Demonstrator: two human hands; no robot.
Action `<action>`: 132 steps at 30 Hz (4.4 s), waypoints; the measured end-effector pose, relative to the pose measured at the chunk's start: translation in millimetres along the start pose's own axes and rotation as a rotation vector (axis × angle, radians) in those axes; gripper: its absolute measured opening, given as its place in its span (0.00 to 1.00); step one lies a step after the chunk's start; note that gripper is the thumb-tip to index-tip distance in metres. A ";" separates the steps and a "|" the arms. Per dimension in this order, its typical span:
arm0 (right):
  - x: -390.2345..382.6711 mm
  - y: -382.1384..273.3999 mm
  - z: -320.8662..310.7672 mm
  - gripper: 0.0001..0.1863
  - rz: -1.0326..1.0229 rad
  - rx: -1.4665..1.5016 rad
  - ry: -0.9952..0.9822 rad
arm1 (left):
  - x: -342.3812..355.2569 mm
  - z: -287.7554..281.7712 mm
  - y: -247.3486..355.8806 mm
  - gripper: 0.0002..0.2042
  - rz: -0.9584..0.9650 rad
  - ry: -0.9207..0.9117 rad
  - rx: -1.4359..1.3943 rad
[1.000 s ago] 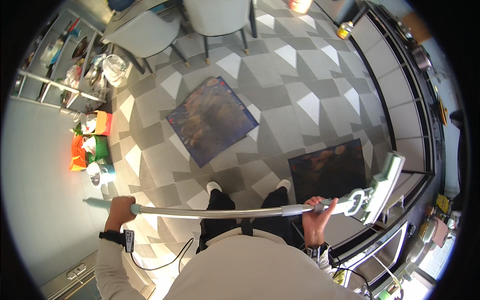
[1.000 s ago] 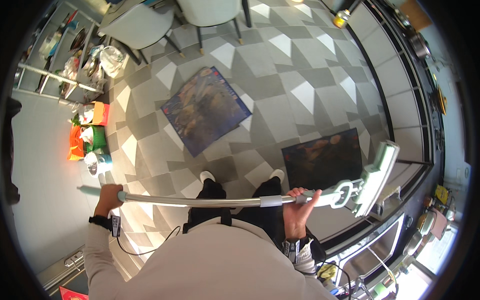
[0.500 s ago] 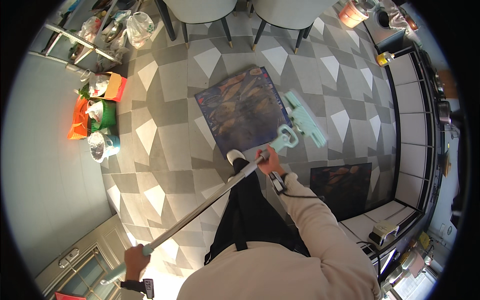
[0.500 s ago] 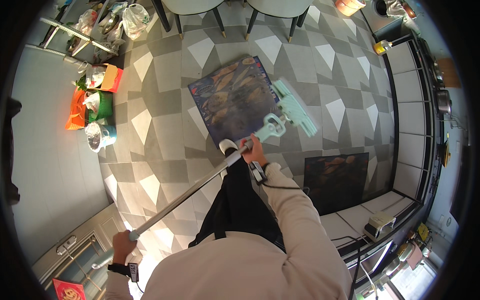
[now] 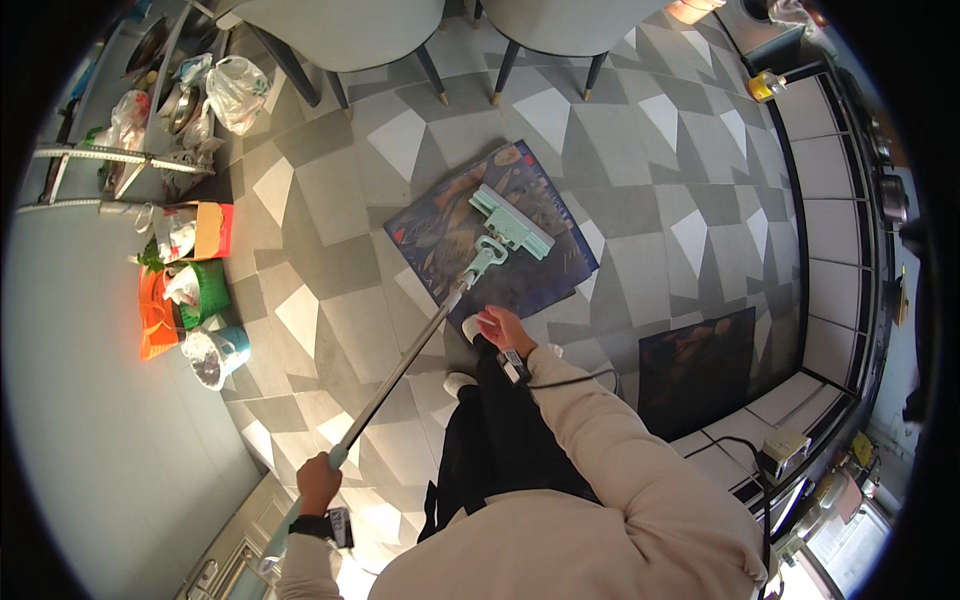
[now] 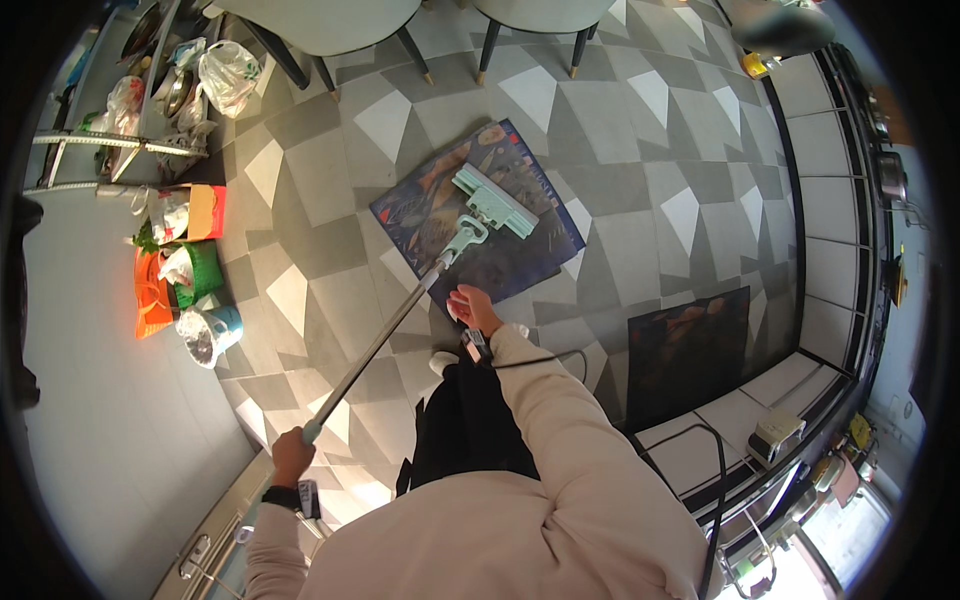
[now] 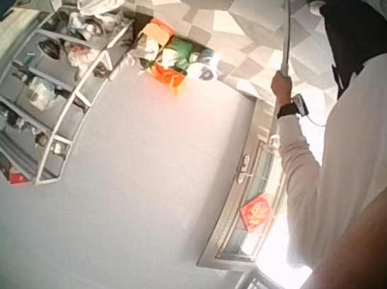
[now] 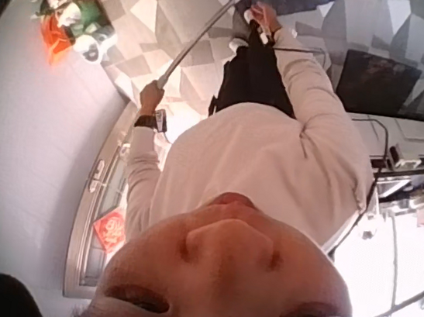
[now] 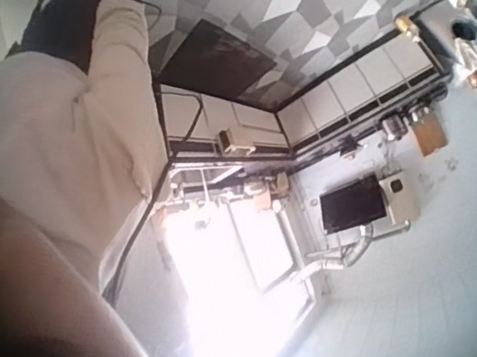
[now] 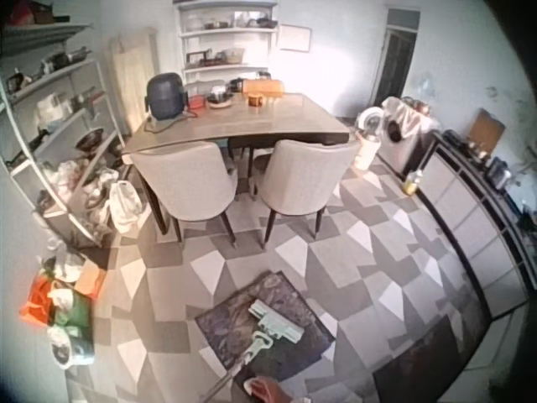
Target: The person mops a geometric-patterned tiled floor in a kitchen using a flat mop. They repeatedly rinse the mop head under running tap water in the sink and wring it out before resuming mopping. The person also mops a small rug placed on the floor.
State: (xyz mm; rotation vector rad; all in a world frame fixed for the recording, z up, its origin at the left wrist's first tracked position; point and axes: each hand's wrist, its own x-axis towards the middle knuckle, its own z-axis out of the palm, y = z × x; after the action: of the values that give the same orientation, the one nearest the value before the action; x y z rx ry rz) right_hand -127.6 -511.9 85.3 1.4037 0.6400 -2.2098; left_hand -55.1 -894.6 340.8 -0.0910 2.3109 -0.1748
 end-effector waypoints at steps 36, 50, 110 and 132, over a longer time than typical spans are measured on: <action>-265.8 25.5 255.5 0.29 -1.280 -0.949 0.095 | 12.1 -382.9 -44.5 0.04 0.886 1.462 0.904; -375.8 -41.7 305.4 0.10 -1.960 -0.390 0.626 | -31.1 -390.5 179.9 0.05 2.400 1.918 0.296; -112.1 382.4 529.7 0.12 0.270 0.115 0.965 | 404.5 -2.2 122.1 0.15 0.024 -0.736 -0.237; -127.1 431.0 585.1 0.14 0.285 0.342 0.907 | 359.4 38.3 43.8 0.13 -0.028 -0.828 0.004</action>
State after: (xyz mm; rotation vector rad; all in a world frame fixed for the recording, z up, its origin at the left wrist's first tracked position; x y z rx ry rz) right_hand -239.7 -1187.6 359.4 2.5135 0.2879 -1.4235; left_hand -271.0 -898.6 47.7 -0.1590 1.4845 -0.1226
